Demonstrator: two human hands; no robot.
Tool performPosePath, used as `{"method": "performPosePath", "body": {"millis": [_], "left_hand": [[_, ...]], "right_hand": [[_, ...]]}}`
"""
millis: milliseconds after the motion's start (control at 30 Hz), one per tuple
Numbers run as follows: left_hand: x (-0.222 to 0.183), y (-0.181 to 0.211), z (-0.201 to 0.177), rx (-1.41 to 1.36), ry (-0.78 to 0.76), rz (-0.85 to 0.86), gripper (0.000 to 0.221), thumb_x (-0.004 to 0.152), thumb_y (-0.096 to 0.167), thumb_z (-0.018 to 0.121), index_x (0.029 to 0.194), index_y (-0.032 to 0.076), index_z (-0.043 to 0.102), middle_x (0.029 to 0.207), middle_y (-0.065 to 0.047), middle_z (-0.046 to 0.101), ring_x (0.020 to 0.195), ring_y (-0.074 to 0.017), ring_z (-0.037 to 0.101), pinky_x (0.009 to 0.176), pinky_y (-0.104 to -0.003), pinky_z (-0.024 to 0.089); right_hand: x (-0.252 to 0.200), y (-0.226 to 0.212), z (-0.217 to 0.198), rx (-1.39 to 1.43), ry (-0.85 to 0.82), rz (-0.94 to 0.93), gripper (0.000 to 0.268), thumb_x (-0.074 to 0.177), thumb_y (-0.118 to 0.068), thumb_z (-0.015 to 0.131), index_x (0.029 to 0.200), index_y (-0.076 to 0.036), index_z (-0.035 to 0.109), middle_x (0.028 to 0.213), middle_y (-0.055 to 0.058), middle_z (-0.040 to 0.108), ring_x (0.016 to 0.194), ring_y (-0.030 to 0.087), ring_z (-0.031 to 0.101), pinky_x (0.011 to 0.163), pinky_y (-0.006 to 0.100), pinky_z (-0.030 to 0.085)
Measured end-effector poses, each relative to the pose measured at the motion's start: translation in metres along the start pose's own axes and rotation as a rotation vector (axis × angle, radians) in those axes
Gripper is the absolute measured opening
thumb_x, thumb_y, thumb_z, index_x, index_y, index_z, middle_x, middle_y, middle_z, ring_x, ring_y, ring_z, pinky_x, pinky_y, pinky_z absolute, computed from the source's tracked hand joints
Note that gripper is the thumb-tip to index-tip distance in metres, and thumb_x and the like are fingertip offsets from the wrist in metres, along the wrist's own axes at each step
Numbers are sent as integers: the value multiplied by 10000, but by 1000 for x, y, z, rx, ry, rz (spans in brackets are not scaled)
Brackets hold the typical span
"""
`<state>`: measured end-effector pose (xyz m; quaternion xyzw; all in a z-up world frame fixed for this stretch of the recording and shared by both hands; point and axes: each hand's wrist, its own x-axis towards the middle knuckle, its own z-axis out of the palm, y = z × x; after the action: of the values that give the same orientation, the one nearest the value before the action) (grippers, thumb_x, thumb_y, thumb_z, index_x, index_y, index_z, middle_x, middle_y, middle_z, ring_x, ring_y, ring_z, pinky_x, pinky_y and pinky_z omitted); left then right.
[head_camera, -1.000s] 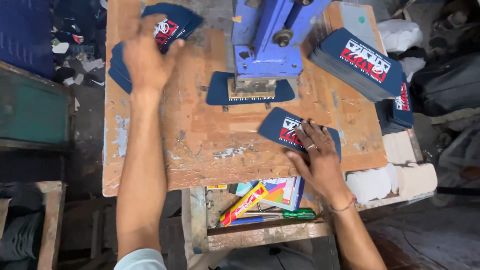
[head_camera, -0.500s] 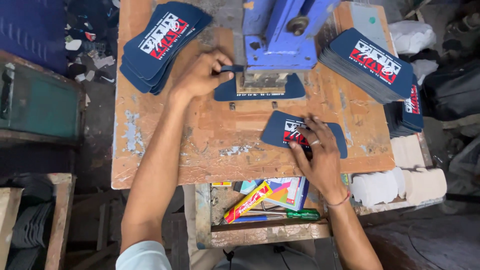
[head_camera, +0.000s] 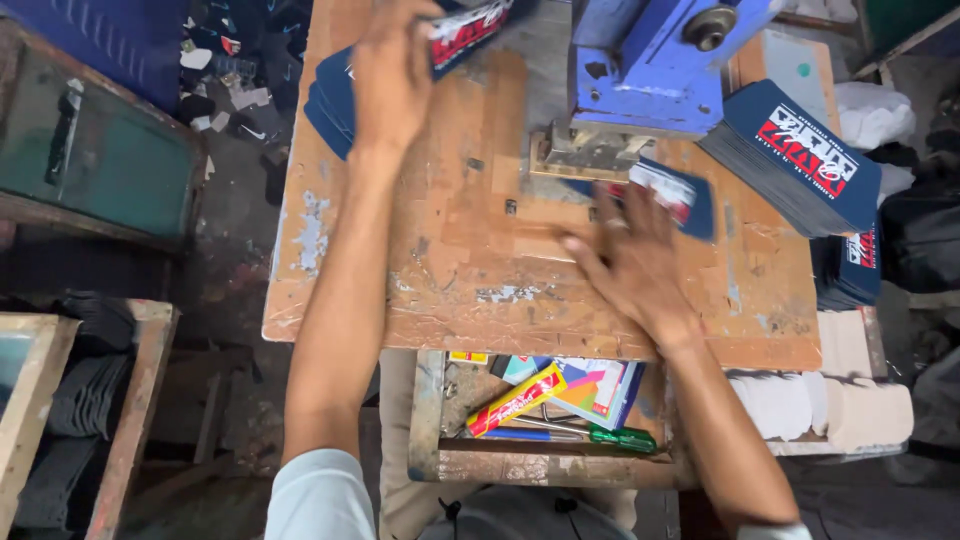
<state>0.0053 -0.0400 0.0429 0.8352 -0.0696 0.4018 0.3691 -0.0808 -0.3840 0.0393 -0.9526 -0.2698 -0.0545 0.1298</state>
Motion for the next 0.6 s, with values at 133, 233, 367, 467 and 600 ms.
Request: {"method": "performPosePath", "body": {"millis": [133, 233, 367, 467, 600], "left_hand": [[2, -27, -15, 88, 196, 4, 156, 1060, 42, 633, 1202, -22, 632, 1083, -257, 666, 1018, -488, 618, 858, -535, 486], [2, -30, -21, 50, 267, -5, 153, 1044, 32, 625, 1178, -38, 601, 1108, -269, 664, 1047, -504, 610, 873, -525, 494], [0, -38, -17, -15, 247, -38, 139, 1065, 43, 636, 1180, -25, 597, 1100, -253, 682, 1057, -495, 625, 883, -513, 502], [5, -28, -22, -50, 261, -9, 167, 1064, 31, 638, 1216, -17, 588, 1111, -257, 681, 1050, -500, 626, 875, -501, 511], [-10, -45, -19, -51, 179, -284, 282, 1107, 77, 642, 1382, 62, 580, 1117, -205, 702, 1087, -446, 651, 941, -447, 521]], "right_hand": [[28, -33, 23, -6, 5, -255, 772, 1002, -625, 508, 1534, -65, 499, 1500, 336, 448, 1413, 519, 384, 1197, 642, 231], [27, -58, 26, -45, 70, -233, 735, 994, -619, 544, 1509, -95, 546, 1490, 307, 460, 1412, 518, 381, 1175, 643, 238], [30, -79, 32, -28, 66, -145, 720, 970, -633, 563, 1485, -131, 559, 1500, 278, 435, 1426, 496, 339, 1157, 704, 211], [34, -79, 26, -6, 55, -128, 714, 972, -623, 559, 1497, -140, 552, 1521, 293, 410, 1436, 501, 311, 1136, 733, 192], [30, -63, 28, -27, 26, -113, 717, 983, -602, 557, 1523, -130, 535, 1523, 315, 389, 1437, 531, 290, 1110, 758, 158]]}}
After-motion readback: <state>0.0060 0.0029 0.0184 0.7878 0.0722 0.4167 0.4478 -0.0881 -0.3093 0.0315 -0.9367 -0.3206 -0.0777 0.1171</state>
